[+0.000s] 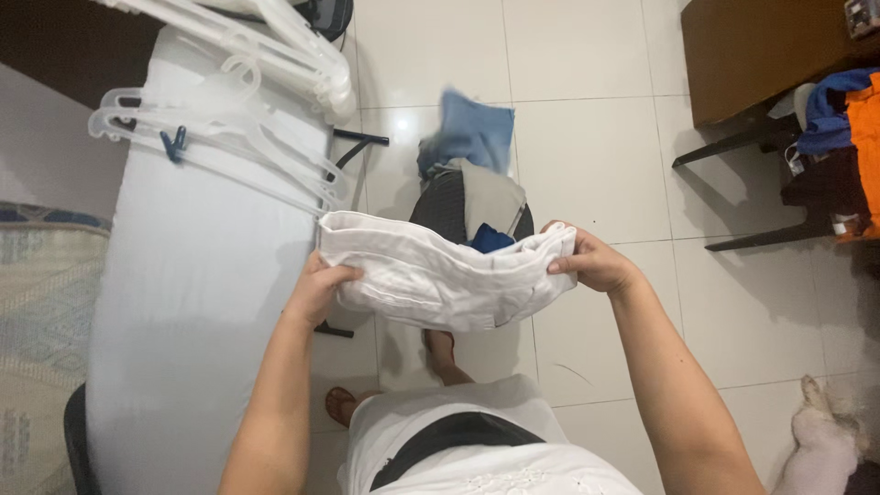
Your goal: The person hangs a blue patterned garment and a patterned dress on white plastic hangers, placing them on a metal clothing rack. The person then folds a white pair of shorts and a pair of denim shorts on a white chair.
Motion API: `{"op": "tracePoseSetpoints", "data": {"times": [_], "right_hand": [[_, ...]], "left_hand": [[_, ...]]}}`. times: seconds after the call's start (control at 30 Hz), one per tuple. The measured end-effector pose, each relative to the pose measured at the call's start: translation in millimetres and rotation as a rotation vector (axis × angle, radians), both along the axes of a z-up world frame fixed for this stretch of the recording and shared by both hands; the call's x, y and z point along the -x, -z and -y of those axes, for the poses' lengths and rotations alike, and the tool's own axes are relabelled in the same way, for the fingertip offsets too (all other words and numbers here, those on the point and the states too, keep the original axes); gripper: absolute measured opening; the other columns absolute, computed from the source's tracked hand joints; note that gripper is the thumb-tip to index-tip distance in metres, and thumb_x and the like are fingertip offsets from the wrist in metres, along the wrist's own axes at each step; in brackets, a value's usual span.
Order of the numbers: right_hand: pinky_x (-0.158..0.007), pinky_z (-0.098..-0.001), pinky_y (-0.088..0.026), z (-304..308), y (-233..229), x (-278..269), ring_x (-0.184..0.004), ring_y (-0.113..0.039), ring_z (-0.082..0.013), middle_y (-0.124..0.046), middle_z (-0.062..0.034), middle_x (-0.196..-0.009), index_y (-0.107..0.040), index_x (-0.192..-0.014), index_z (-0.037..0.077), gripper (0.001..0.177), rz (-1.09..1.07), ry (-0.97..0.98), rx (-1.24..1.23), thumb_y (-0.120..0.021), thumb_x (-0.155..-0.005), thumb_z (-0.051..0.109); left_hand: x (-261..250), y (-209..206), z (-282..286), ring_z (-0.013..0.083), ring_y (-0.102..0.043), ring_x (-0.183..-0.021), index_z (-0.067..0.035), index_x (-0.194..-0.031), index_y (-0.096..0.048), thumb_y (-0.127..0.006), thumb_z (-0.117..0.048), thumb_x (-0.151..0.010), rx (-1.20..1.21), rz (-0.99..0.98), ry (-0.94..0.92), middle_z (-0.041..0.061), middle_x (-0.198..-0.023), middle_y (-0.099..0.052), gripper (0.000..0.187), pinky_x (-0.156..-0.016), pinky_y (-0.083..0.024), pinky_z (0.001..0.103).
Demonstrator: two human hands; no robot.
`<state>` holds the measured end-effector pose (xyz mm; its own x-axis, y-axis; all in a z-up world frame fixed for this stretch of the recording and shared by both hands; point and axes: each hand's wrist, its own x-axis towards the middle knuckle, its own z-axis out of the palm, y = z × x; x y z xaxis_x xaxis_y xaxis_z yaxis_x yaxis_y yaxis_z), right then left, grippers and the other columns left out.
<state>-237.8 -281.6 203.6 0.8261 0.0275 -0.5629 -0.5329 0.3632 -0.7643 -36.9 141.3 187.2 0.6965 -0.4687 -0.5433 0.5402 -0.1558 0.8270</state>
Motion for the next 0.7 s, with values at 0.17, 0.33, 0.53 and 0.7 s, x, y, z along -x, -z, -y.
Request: {"op": "tracePoseSetpoints", "data": {"times": [0.17, 0.33, 0.53, 0.7], "right_hand": [[-0.097, -0.0355, -0.051, -28, -18, -30, -0.109, -0.067, -0.0194, -0.071, -0.0048, -0.111, -0.058, -0.122, 0.008, 0.056, 0.097, -0.027, -0.038, -0.080, -0.070, 0.003], [-0.097, -0.0356, -0.050, -68, -56, -85, -0.108, -0.066, -0.0204, -0.070, -0.0073, -0.109, -0.064, -0.119, 0.003, 0.043, 0.335, -0.347, -0.096, -0.079, -0.079, 0.002], [-0.090, -0.0343, -0.056, -180, -140, -197, -0.102, -0.067, -0.0152, -0.071, -0.0030, -0.109, -0.066, -0.123, 0.004, 0.042, 0.455, -0.515, 0.052, -0.077, -0.082, 0.003], [-0.095, -0.0293, -0.057, -329, -223, -304, -0.104, -0.072, -0.0133, -0.075, -0.0042, -0.108, -0.059, -0.132, 0.006, 0.046, 0.848, -0.417, 0.371, -0.080, -0.092, 0.006]], "left_hand": [[20, -41, -49, 0.0221, -0.067, -0.112, 0.002, -0.129, -0.062, -0.079, -0.023, -0.085, 0.125, 0.069, -0.156, 0.012, -0.119, -0.071, 0.053, -0.096, -0.052, 0.037], [53, -94, -147, 0.0216, -0.070, -0.105, -0.005, -0.126, -0.062, -0.080, -0.021, -0.080, 0.021, 0.292, -0.351, 0.009, -0.110, -0.073, 0.052, -0.093, -0.057, 0.039], [103, -194, -286, 0.0237, -0.068, -0.090, -0.002, -0.103, -0.065, -0.075, -0.006, -0.090, 0.179, 0.642, -0.671, 0.010, -0.095, -0.071, 0.017, -0.082, -0.055, 0.042], [59, -282, -339, 0.0193, -0.072, -0.110, -0.005, -0.118, -0.070, -0.076, -0.001, -0.094, -0.198, 0.940, -0.873, 0.004, -0.112, -0.074, 0.025, -0.102, -0.057, 0.036]]}}
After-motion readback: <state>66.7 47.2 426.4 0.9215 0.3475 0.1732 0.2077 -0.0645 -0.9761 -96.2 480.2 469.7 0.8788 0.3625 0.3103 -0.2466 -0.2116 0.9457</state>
